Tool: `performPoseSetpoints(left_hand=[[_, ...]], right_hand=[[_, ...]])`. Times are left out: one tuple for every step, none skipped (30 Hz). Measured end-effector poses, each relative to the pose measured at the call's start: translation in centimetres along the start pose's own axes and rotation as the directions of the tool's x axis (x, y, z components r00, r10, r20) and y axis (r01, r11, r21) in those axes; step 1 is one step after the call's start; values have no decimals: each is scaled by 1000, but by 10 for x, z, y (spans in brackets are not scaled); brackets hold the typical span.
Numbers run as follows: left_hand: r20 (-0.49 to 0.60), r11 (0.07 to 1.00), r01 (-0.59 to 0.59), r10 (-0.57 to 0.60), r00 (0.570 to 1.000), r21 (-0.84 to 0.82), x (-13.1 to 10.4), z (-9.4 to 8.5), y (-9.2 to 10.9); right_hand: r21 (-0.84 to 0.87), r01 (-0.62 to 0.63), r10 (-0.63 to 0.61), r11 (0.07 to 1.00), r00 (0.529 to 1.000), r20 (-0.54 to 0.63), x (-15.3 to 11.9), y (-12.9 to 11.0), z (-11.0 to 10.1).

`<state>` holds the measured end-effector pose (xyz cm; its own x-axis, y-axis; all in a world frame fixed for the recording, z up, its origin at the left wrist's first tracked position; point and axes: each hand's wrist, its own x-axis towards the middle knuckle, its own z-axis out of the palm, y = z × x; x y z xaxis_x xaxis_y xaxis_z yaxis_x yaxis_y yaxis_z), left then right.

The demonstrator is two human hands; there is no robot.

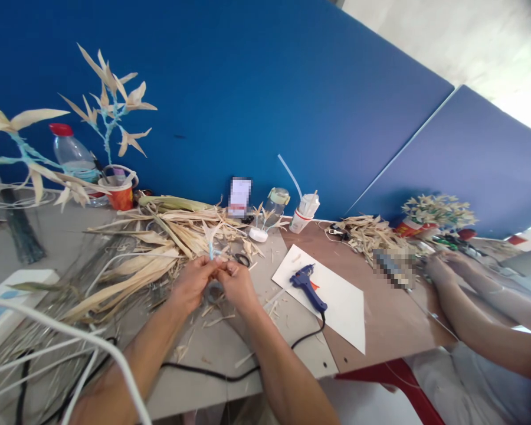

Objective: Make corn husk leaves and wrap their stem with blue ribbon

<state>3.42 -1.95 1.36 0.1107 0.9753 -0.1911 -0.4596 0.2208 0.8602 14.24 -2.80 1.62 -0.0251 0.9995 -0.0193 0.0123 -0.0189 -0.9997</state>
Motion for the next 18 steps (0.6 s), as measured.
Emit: performPoseSetpoints(left_hand=[[88, 996, 49, -43, 995, -72, -1, -1, 3], [174, 987, 91, -67, 982, -136, -2, -1, 5], [234, 977, 121, -77, 969, -178, -3, -2, 8], [273, 969, 143, -85, 958, -201, -4, -2, 11], [290, 965, 154, -89, 953, -210, -4, -2, 13], [289, 965, 159, -94, 953, -210, -4, -3, 14], [276, 966, 156, -96, 956, -205, -4, -3, 15], [251, 969, 145, -93, 963, -200, -4, -3, 15], [220, 972, 128, -84, 972, -195, -4, -3, 16], [188, 976, 109, -73, 979, -189, -4, -2, 16], [158, 980, 87, -59, 986, -179, -4, -2, 17], [130, 984, 68, -46, 990, -166, -5, -2, 17], [104, 987, 53, -37, 994, -152, -5, -1, 17], [85, 990, 43, -32, 996, -138, -5, -1, 18], [70, 992, 35, -26, 997, -125, -5, -1, 18], [55, 993, 26, -20, 998, -112, -5, 0, 19], [38, 995, 14, -10, 999, -100, -5, 0, 19], [15, 996, -4, 5, 1000, -89, -4, 1, 19]], right_hand=[[49, -36, 34, 998, 999, 34, 0, 0, -1], [104, -85, 77, 991, 994, 74, 1, 0, -2], [154, -140, 123, 978, 986, 117, 1, -1, -4], [196, -189, 160, 962, 975, 155, 1, -2, -5], [228, -222, 183, 948, 966, 184, 1, -4, -7], [251, -239, 191, 938, 960, 203, 0, -5, -8], [265, -245, 191, 933, 958, 212, 0, -6, -8], [273, -243, 188, 931, 959, 214, 0, -7, -9], [273, -243, 187, 931, 959, 215, -1, -7, -9], [270, -242, 188, 932, 959, 212, -1, -7, -8], [263, -243, 193, 933, 960, 204, -1, -6, -8], [258, -243, 197, 935, 961, 193, -1, -6, -8], [256, -241, 199, 936, 963, 180, -1, -5, -7], [257, -239, 200, 936, 965, 168, -1, -5, -7], [263, -238, 201, 935, 966, 160, -1, -4, -7], [273, -240, 202, 931, 966, 162, -1, -5, -7], [286, -249, 204, 925, 963, 176, -2, -5, -7], [304, -261, 207, 916, 958, 198, -2, -6, -8]])
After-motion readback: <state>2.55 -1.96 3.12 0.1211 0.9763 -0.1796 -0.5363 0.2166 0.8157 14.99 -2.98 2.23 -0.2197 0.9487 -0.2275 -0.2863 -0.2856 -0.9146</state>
